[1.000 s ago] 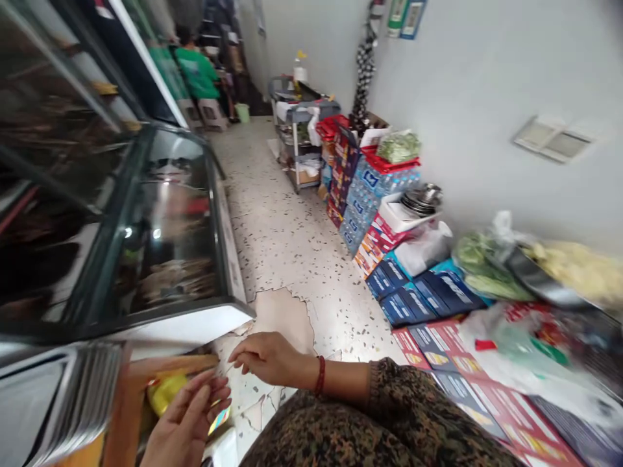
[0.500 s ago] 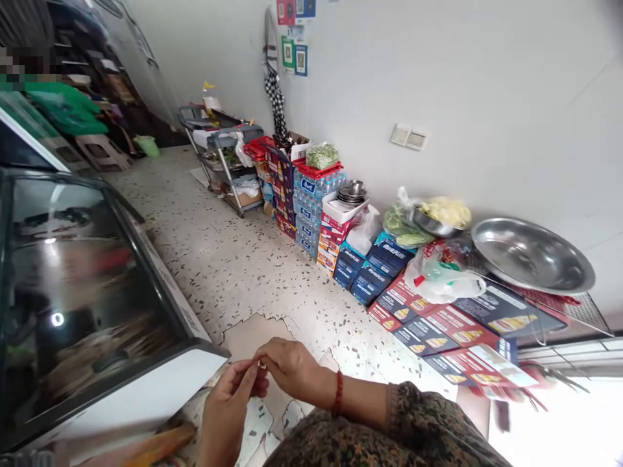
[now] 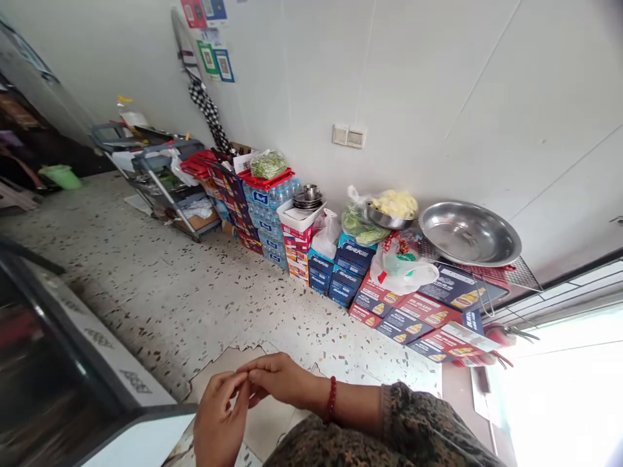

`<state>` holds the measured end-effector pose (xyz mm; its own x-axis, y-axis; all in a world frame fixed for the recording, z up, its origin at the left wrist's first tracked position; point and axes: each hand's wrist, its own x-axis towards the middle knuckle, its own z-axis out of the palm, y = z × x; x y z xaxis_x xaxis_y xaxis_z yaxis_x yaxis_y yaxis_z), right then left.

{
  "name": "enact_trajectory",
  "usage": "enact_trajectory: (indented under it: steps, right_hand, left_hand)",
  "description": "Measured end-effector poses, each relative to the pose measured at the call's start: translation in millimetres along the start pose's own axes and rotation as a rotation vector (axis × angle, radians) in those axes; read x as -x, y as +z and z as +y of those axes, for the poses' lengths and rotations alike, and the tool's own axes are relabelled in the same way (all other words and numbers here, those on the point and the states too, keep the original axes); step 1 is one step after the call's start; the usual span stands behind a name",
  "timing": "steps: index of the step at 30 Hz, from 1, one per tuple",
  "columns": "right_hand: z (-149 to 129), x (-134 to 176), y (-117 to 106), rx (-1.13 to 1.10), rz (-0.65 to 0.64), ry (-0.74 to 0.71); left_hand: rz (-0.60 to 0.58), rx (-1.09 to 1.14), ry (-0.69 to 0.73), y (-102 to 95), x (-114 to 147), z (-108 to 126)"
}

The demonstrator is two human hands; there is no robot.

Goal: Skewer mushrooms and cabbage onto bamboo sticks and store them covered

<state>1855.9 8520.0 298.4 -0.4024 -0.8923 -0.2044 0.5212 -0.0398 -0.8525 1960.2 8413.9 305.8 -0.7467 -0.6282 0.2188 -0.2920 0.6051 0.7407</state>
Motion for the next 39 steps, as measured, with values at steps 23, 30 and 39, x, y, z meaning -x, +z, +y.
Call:
enact_trajectory:
  steps: [23, 30, 39]
  right_hand:
    - [-87.4, 19.5, -134.2, 0.313, 0.485, -0.291]
    - [-72.4, 18.2, -118.8, 1.248, 0.004, -0.603]
    - [-66.4, 13.9, -127.7, 1.140, 0.000, -0.374]
  left_hand:
    - [-0.398, 1.031, -0.805, 124.5, -69.9, 122.9]
    - [-0.165, 1.108, -0.930, 118.7, -59.9, 94.0]
    - [-0.078, 1.003, -0.913, 115.4, -42.3, 87.2]
